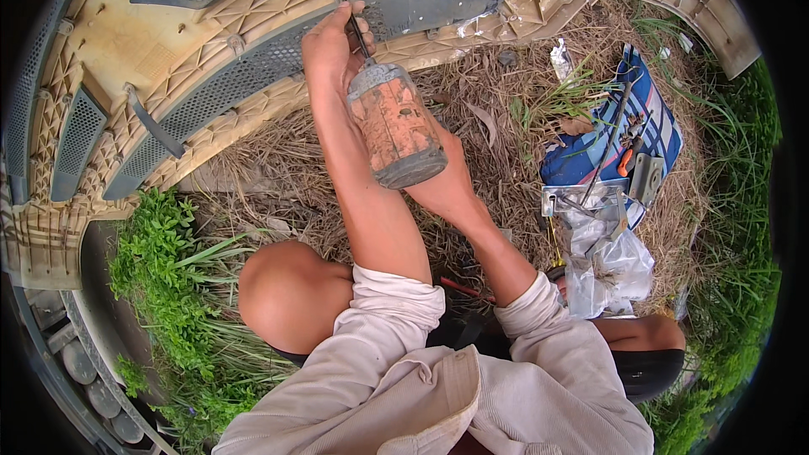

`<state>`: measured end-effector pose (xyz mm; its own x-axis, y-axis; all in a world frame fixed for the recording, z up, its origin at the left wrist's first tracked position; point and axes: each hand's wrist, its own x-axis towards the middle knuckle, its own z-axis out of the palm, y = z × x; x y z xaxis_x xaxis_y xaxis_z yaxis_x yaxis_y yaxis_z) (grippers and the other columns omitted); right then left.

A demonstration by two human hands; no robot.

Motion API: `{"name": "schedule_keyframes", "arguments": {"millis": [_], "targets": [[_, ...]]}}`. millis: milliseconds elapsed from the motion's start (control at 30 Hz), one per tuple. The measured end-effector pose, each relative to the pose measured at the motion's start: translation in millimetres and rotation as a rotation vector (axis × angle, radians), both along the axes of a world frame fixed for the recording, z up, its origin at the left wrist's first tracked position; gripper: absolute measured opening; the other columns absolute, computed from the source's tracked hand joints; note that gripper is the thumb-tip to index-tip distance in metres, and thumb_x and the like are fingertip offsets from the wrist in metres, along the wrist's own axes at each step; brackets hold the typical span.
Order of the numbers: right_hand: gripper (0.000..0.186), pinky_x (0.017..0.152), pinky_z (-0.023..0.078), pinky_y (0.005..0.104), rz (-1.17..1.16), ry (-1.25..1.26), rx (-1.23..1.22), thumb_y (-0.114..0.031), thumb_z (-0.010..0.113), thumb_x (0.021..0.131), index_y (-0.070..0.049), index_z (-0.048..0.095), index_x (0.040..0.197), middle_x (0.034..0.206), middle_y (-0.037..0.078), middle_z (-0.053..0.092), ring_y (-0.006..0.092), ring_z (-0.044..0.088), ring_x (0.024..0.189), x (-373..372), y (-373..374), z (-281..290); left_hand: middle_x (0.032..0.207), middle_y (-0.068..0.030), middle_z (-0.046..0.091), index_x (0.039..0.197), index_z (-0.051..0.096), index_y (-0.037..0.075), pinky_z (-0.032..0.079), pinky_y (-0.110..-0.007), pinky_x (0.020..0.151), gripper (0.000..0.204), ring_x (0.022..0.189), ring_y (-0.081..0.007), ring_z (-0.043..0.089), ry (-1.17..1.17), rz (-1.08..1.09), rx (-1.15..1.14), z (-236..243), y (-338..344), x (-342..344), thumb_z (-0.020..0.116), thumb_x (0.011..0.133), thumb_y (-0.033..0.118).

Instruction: The person uses a power drill and then a manual screwdriver to remove screws from the inner panel of a vehicle door frame while sitting on the ground outdoors.

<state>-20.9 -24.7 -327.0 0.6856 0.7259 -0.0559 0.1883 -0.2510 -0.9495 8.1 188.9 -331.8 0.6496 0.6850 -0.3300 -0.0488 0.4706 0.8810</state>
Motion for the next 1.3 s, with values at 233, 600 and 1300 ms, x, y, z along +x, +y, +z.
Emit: {"name": "schedule_keyframes", "arguments": {"millis": [233, 600, 1300], "targets": [[0.027, 0.09, 0.051, 0.037, -0.203, 0.004, 0.299, -0.008, 0.066, 0.095, 0.001, 0.063, 0.121, 0.113, 0.012, 0.069, 0.021, 0.064, 0.102, -16.8, 16.1, 1.3, 0.081, -0.0108, 0.07, 0.098, 0.068, -0.006, 0.051, -0.032, 0.056, 0.027, 0.063, -0.0176, 0.064, 0.266, -0.003, 0.177, 55.4, -33.1, 6.0, 0.054, 0.104, 0.017], [0.033, 0.089, 0.051, 0.0407, -0.201, -0.158, 0.317, -0.009, 0.071, 0.09, 0.002, 0.063, 0.12, 0.11, 0.014, 0.068, 0.0264, 0.066, 0.101, -42.3, 36.1, -13.4, 0.077, -0.0054, 0.062, 0.109, 0.066, -0.004, 0.049, -0.029, 0.058, 0.027, 0.066, -0.0153, 0.061, 0.208, -0.225, 0.263, 58.9, -14.0, -22.7, 0.056, 0.1, 0.019], [0.042, 0.059, 0.049, 0.0485, 0.101, -0.455, -0.214, -0.007, 0.077, 0.069, -0.003, 0.052, 0.102, 0.076, 0.02, 0.065, 0.0439, 0.065, 0.067, 31.0, 1.1, 43.1, 0.069, -0.0015, 0.043, 0.128, 0.053, -0.009, 0.037, -0.033, 0.057, 0.042, 0.061, -0.0156, 0.041, -0.254, -0.148, -0.293, 25.4, -10.3, -14.8, 0.033, 0.112, 0.023]]}}
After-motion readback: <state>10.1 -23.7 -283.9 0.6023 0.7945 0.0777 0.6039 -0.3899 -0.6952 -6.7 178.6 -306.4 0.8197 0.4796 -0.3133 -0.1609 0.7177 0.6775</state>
